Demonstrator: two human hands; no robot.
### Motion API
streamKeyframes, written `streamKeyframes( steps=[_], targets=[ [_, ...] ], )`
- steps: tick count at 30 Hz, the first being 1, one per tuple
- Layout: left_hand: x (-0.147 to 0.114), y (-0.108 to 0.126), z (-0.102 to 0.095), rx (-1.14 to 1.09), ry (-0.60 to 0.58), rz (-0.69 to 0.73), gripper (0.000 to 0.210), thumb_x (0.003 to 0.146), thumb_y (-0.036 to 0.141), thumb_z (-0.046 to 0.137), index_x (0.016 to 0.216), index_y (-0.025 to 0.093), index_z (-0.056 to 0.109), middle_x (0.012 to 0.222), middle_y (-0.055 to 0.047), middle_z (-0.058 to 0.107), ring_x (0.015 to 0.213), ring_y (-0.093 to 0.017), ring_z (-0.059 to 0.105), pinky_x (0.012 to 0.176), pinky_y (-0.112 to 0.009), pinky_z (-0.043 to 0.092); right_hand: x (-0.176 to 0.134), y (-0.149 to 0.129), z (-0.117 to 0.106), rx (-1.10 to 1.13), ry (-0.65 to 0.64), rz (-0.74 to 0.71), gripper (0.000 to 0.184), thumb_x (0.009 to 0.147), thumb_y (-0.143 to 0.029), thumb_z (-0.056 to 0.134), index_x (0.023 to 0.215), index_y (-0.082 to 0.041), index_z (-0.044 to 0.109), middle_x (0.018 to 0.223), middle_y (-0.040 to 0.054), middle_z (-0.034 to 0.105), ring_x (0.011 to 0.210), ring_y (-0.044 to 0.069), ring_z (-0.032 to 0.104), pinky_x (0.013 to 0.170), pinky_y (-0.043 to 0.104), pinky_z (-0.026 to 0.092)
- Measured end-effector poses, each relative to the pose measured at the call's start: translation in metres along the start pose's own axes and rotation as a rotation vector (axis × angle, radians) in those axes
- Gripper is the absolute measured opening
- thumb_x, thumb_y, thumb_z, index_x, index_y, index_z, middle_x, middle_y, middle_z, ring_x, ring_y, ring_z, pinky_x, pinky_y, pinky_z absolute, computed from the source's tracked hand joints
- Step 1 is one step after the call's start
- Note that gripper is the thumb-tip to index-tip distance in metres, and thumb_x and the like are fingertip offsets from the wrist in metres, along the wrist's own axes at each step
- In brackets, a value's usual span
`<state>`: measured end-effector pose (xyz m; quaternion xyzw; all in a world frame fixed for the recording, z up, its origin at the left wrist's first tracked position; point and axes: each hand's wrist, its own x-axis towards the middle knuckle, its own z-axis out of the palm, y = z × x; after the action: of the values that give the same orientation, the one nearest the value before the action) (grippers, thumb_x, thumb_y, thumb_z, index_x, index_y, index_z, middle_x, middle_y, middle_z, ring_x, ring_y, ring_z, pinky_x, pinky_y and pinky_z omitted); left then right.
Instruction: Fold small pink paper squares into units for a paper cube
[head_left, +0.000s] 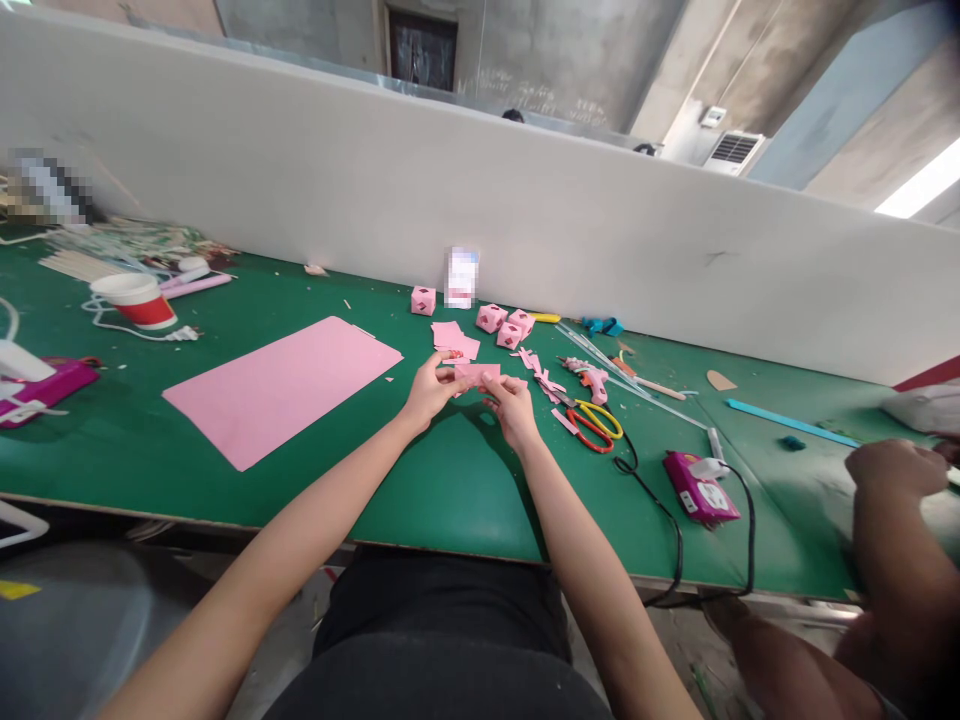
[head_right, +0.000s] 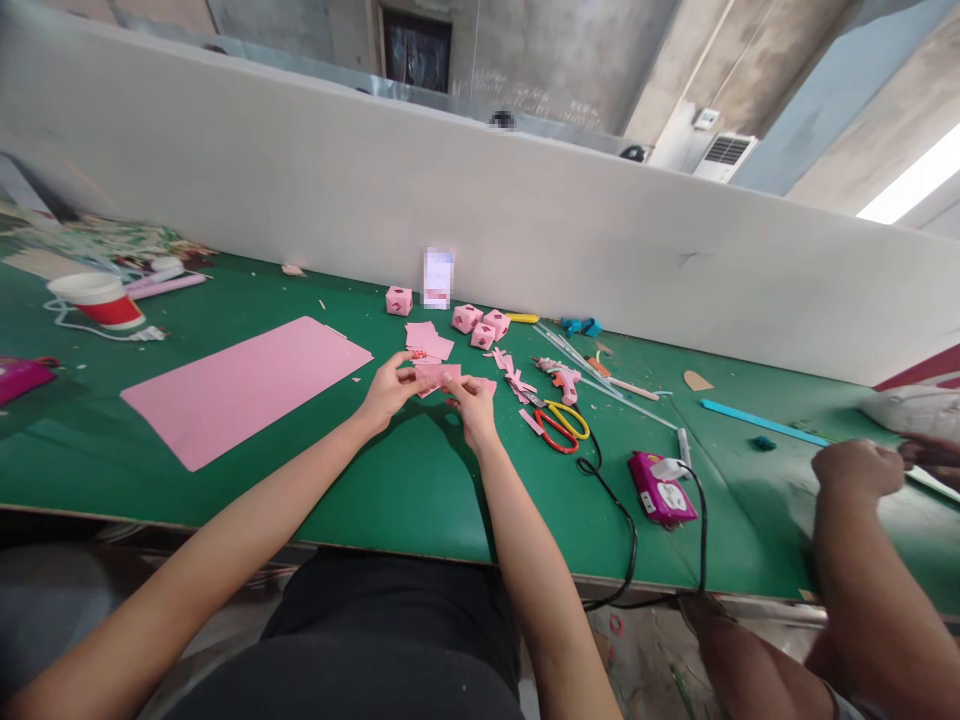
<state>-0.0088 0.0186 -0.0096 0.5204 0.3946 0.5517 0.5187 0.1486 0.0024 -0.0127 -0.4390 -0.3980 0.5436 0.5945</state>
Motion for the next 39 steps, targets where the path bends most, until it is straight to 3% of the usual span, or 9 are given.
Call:
streamKeyframes(
  steps=[9,16,24,29,39],
  targets=[
    [-0.004,0.008,0.001,0.048,-0.003,0.015,0.067,0.063,0.041,0.088,0.116,0.016,0.056,0.068,0.004,0.063,0.065,-0.015,0.065,0.064,-0.026,0.051,0.002,0.003,-0.002,-0.113,0.011,-0.089,0.046,0.056,-0.062,0.087,0.064,-0.022,0.067,0.067,0.0012,0.069,0.07,0.018,0.067,0.06,0.028,0.05],
    [0.0,-0.003,-0.005,0.154,-0.056,0.046,0.074,0.063,0.04,0.09,0.127,0.018,0.058,0.083,-0.003,0.07,0.075,-0.02,0.07,0.07,-0.031,0.056,0.002,0.0,-0.006,-0.256,-0.039,-0.141,0.047,0.061,-0.065,0.082,0.065,-0.02,0.07,0.067,0.0035,0.069,0.069,0.019,0.065,0.062,0.029,0.051],
    [0.0,-0.002,-0.004,0.128,-0.079,0.019,0.072,0.068,0.038,0.087,0.127,0.017,0.053,0.086,-0.005,0.074,0.078,-0.024,0.075,0.075,-0.035,0.058,0.002,0.001,-0.003,-0.244,-0.088,-0.136,0.043,0.064,-0.063,0.08,0.073,-0.023,0.069,0.072,0.0007,0.07,0.072,0.018,0.065,0.062,0.028,0.052],
    [0.0,-0.005,-0.004,0.143,-0.092,0.031,0.07,0.067,0.04,0.088,0.125,0.019,0.055,0.08,-0.003,0.072,0.077,-0.024,0.075,0.073,-0.035,0.059,0.003,0.003,-0.003,-0.254,-0.06,-0.177,0.044,0.067,-0.063,0.078,0.065,-0.021,0.067,0.066,0.0002,0.064,0.068,0.017,0.061,0.06,0.028,0.05],
    [-0.001,-0.003,-0.003,0.178,-0.077,0.093,0.066,0.066,0.042,0.087,0.122,0.018,0.061,0.077,-0.003,0.072,0.072,-0.021,0.072,0.07,-0.032,0.058,0.004,0.004,-0.003,-0.266,-0.046,-0.183,0.046,0.067,-0.066,0.077,0.066,-0.021,0.067,0.066,0.0005,0.063,0.067,0.017,0.059,0.062,0.028,0.051]
  ],
)
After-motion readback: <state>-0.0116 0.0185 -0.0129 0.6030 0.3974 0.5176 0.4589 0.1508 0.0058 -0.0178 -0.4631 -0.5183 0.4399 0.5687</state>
